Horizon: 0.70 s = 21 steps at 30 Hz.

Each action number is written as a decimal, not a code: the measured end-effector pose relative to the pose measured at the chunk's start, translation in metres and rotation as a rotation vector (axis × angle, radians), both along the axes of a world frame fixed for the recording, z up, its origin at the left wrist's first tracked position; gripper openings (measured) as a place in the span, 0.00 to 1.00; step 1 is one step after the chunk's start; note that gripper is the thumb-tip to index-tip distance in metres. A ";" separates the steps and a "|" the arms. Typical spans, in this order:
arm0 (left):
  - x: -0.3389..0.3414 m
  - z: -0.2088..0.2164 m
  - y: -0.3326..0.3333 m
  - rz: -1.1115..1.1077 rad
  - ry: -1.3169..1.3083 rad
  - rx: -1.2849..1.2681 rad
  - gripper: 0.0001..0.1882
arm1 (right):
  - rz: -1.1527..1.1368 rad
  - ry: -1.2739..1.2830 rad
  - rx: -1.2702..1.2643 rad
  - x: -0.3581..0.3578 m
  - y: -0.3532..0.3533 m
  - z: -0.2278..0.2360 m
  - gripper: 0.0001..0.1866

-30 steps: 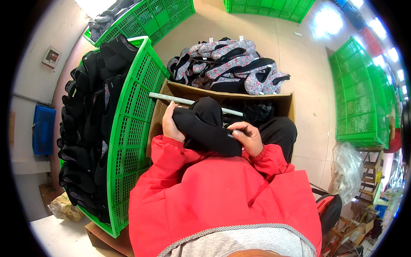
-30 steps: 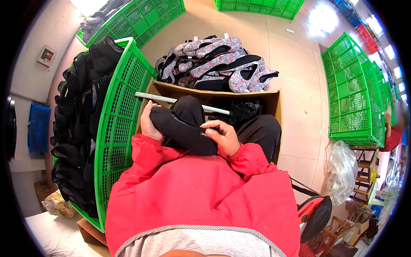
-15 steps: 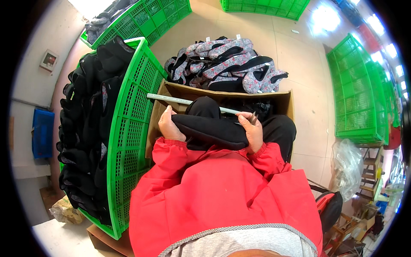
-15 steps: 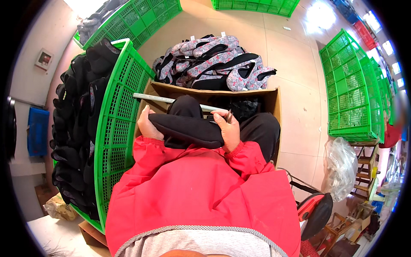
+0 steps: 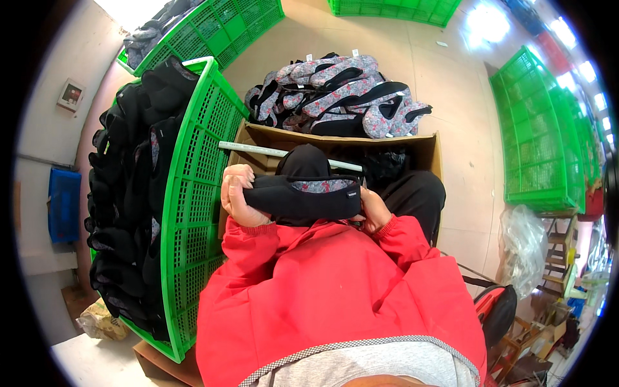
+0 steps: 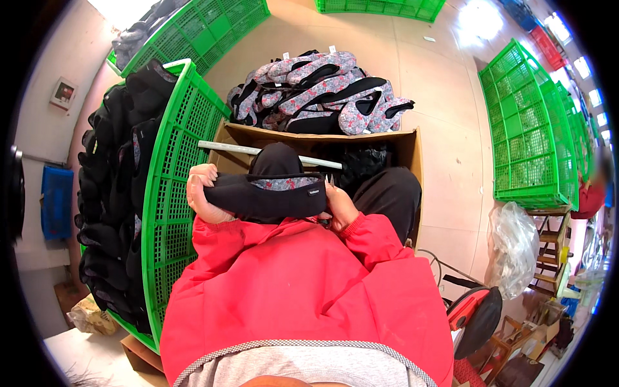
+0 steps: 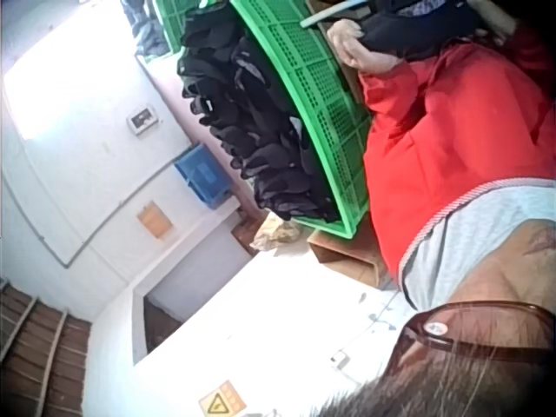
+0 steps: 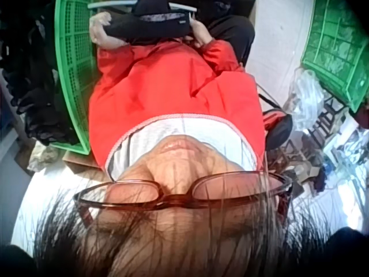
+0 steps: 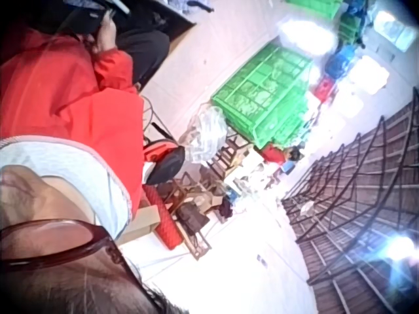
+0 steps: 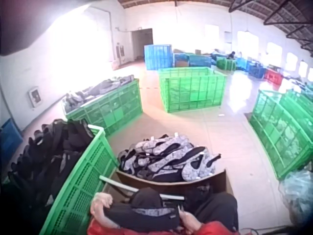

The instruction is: The person sits on the floor and sews a small white tag onto the top of a black slipper using a needle and thread. They repeat this process for multiple slippers, picking each one from a green crate, stitching the tag, and placing the finished slipper into a cardboard box.

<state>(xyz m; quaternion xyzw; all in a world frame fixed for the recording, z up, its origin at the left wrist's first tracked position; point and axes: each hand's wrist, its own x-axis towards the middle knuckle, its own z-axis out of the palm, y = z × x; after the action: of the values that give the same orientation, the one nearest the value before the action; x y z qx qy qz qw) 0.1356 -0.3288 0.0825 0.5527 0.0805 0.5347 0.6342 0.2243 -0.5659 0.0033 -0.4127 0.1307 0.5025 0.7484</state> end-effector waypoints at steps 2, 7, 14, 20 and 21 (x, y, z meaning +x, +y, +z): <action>-0.003 0.008 -0.002 -0.139 -0.002 0.041 0.18 | -0.007 0.033 0.075 0.004 -0.002 -0.007 0.18; -0.008 0.009 -0.012 -0.407 -0.019 -0.256 0.14 | -0.214 -0.001 0.026 0.005 0.005 0.004 0.19; -0.032 -0.027 -0.002 -0.447 0.591 -0.321 0.17 | -0.420 -0.207 0.063 0.018 -0.018 -0.031 0.21; -0.050 -0.009 0.004 -0.606 0.957 0.024 0.20 | -0.253 -0.197 -0.015 0.027 -0.030 -0.039 0.21; -0.050 -0.009 0.001 -0.572 0.952 0.093 0.20 | -0.299 -0.127 -0.109 0.029 -0.027 -0.053 0.22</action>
<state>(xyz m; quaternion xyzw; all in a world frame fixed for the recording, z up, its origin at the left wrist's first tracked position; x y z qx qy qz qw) 0.0852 -0.3275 0.0740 0.7605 0.1811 0.0357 0.6225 0.2530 -0.5934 -0.0493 -0.4597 0.1701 0.3505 0.7981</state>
